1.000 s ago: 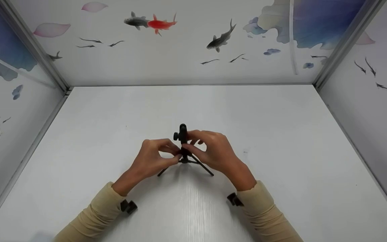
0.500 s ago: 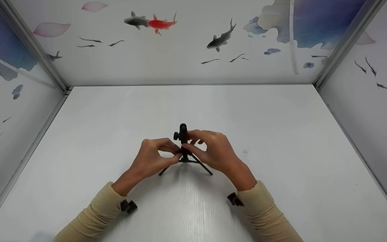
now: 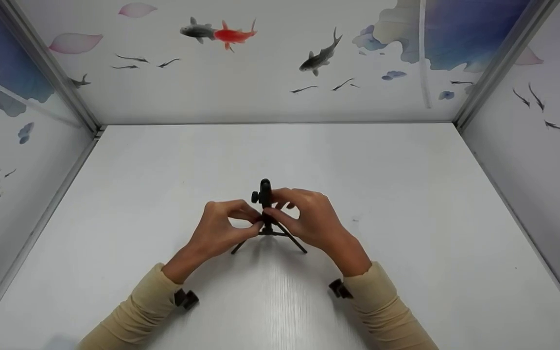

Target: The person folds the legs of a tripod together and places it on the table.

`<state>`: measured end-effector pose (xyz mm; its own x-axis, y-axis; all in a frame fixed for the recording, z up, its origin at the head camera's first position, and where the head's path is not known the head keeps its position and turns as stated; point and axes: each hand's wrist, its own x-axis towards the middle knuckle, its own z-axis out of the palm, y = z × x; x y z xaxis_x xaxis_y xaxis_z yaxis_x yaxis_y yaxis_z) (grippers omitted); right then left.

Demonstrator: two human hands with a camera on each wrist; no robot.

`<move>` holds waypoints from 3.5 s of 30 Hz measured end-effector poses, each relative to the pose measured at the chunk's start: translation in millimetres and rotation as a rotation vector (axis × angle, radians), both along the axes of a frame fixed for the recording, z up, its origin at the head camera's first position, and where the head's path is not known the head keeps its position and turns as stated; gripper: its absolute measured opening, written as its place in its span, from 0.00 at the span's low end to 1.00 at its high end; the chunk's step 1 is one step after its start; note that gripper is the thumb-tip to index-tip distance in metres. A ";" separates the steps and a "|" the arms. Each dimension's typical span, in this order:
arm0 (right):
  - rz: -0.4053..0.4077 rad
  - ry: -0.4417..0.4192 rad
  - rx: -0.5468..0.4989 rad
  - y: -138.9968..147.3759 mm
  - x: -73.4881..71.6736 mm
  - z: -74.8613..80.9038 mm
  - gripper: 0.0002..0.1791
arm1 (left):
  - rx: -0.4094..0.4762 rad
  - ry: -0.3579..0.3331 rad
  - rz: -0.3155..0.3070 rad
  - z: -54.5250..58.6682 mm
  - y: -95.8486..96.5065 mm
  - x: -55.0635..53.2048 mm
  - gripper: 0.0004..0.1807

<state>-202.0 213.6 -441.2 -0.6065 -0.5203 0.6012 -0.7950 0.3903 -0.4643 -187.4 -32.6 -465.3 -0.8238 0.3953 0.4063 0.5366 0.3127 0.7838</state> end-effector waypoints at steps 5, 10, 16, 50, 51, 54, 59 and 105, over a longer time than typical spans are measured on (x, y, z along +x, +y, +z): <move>-0.005 0.003 0.008 0.2 -0.2 -0.7 0.14 | -0.001 0.014 0.001 0.8 0.1 0.3 0.05; -0.005 0.001 0.010 0.1 0.1 -0.3 0.14 | 0.008 0.021 -0.001 1.0 0.0 0.6 0.05; -0.008 -0.005 0.011 0.2 0.5 0.4 0.14 | 0.013 0.025 -0.001 0.3 0.2 0.5 0.05; -0.023 -0.032 0.026 0.2 1.2 1.8 0.15 | 0.014 0.079 0.023 0.4 1.2 -0.2 0.04; -0.020 -0.031 0.023 0.2 1.2 1.7 0.15 | 0.015 0.081 0.022 0.4 1.3 -0.1 0.04; -0.012 -0.028 0.013 0.5 1.3 1.1 0.15 | 0.013 0.081 0.023 0.2 1.3 0.2 0.04; 0.007 -0.008 -0.011 -0.1 1.4 0.6 0.16 | 0.012 0.079 0.027 1.1 1.1 0.5 0.03; 0.007 -0.008 -0.008 0.0 1.0 1.0 0.16 | 0.058 0.111 0.030 2.2 1.4 1.7 0.04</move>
<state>-201.0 213.6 -440.2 -0.6074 -0.5199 0.6006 -0.7942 0.3811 -0.4733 -185.7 -31.2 -463.1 -0.7836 0.3442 0.5173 0.6122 0.2857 0.7373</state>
